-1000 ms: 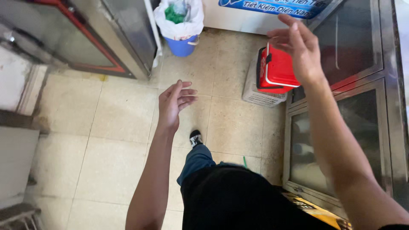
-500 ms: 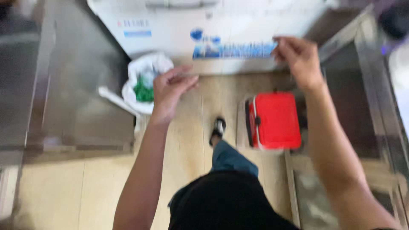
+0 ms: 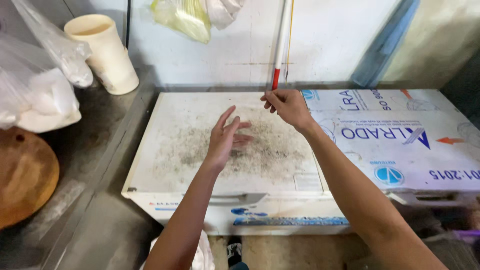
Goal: The person assembles several baguette sandwiches by adding sliced meats, pickled vegetables, and sauces, then wraps them in paper. They also toast additional baguettes on a grill and handle cash from a drawer.
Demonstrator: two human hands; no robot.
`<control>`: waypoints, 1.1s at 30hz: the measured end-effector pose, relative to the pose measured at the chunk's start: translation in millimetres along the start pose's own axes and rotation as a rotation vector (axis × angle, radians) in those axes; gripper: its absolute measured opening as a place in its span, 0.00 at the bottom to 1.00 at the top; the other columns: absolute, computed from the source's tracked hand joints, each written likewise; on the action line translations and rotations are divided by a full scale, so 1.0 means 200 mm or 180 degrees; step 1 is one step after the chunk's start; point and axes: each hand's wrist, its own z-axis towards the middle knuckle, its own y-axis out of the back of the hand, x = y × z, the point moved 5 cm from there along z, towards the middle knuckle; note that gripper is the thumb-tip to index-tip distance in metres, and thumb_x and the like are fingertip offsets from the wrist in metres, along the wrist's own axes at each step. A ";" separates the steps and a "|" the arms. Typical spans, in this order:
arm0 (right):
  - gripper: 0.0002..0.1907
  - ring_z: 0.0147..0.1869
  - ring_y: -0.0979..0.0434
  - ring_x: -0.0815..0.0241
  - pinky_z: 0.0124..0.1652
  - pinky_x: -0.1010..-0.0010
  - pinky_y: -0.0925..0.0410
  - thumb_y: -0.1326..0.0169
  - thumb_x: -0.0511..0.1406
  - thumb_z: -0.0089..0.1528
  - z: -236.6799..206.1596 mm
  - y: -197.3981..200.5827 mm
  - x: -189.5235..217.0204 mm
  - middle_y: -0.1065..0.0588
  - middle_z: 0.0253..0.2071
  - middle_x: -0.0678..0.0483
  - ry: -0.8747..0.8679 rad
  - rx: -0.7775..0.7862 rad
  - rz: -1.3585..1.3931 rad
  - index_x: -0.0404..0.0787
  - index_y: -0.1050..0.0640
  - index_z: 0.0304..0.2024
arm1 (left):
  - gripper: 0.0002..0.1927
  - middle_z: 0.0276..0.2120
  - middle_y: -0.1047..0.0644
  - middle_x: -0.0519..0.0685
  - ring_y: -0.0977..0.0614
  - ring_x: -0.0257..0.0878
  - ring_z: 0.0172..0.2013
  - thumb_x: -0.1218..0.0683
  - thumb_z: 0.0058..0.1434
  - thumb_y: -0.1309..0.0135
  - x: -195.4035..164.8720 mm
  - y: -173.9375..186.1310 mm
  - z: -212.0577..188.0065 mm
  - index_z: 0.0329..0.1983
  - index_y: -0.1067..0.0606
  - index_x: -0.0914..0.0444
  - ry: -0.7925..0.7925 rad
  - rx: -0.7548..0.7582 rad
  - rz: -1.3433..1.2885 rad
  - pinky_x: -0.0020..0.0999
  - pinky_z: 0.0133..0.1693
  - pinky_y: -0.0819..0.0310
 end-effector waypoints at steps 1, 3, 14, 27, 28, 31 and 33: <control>0.16 0.32 0.24 0.69 0.33 0.75 0.30 0.48 0.41 0.68 0.14 -0.01 0.01 0.20 0.30 0.55 0.0132 0.0018 0.0036 0.35 0.16 0.44 | 0.35 0.51 0.19 0.57 0.13 0.44 0.37 0.44 0.68 0.53 -0.05 0.03 0.15 0.76 0.47 0.51 -0.0032 -0.0041 0.0017 0.37 0.38 0.17; 0.15 0.32 0.23 0.69 0.33 0.75 0.29 0.48 0.40 0.67 0.43 -0.03 0.02 0.20 0.30 0.55 0.0190 -0.0012 -0.0006 0.37 0.16 0.45 | 0.38 0.55 0.22 0.57 0.13 0.45 0.38 0.44 0.68 0.53 -0.13 0.09 0.45 0.77 0.54 0.49 -0.0151 -0.0056 0.0030 0.38 0.38 0.16; 0.14 0.32 0.17 0.64 0.38 0.71 0.26 0.44 0.43 0.65 2.21 -0.12 -0.01 0.17 0.31 0.53 0.0204 -0.1004 -0.0956 0.40 0.15 0.38 | 0.37 0.56 0.24 0.56 0.13 0.45 0.42 0.47 0.68 0.50 -0.42 0.49 1.96 0.77 0.49 0.50 -0.0605 0.0057 0.0016 0.39 0.38 0.17; 0.23 0.38 0.20 0.43 0.36 0.53 0.28 0.29 0.39 0.44 3.21 -0.22 0.11 0.20 0.34 0.46 0.0911 -0.1479 -0.2402 0.39 0.20 0.39 | 0.27 0.49 0.19 0.56 0.16 0.44 0.48 0.51 0.67 0.46 -0.67 0.61 2.98 0.68 0.32 0.62 -0.2059 -0.0389 0.1157 0.36 0.48 0.21; 0.22 0.38 0.20 0.44 0.35 0.55 0.28 0.30 0.38 0.46 3.24 -0.22 0.06 0.21 0.33 0.47 0.0759 -0.1400 -0.2325 0.38 0.22 0.40 | 0.25 0.49 0.19 0.56 0.16 0.44 0.50 0.51 0.67 0.45 -0.69 0.61 3.06 0.67 0.31 0.62 -0.2189 -0.0503 0.1289 0.37 0.50 0.22; 0.13 0.35 0.20 0.45 0.37 0.57 0.27 0.34 0.39 0.56 3.31 -0.22 -0.04 0.21 0.31 0.46 0.0841 -0.1127 -0.2479 0.38 0.22 0.36 | 0.24 0.51 0.20 0.57 0.17 0.46 0.52 0.52 0.66 0.46 -0.73 0.56 3.31 0.64 0.29 0.63 -0.2263 -0.0622 0.1352 0.39 0.52 0.22; 0.10 0.34 0.20 0.44 0.37 0.56 0.28 0.38 0.38 0.62 3.33 -0.22 -0.07 0.22 0.29 0.44 0.1204 -0.1027 -0.2763 0.38 0.22 0.34 | 0.23 0.53 0.21 0.58 0.18 0.48 0.54 0.53 0.65 0.46 -0.73 0.52 3.41 0.63 0.29 0.63 -0.2411 -0.0579 0.1555 0.41 0.53 0.24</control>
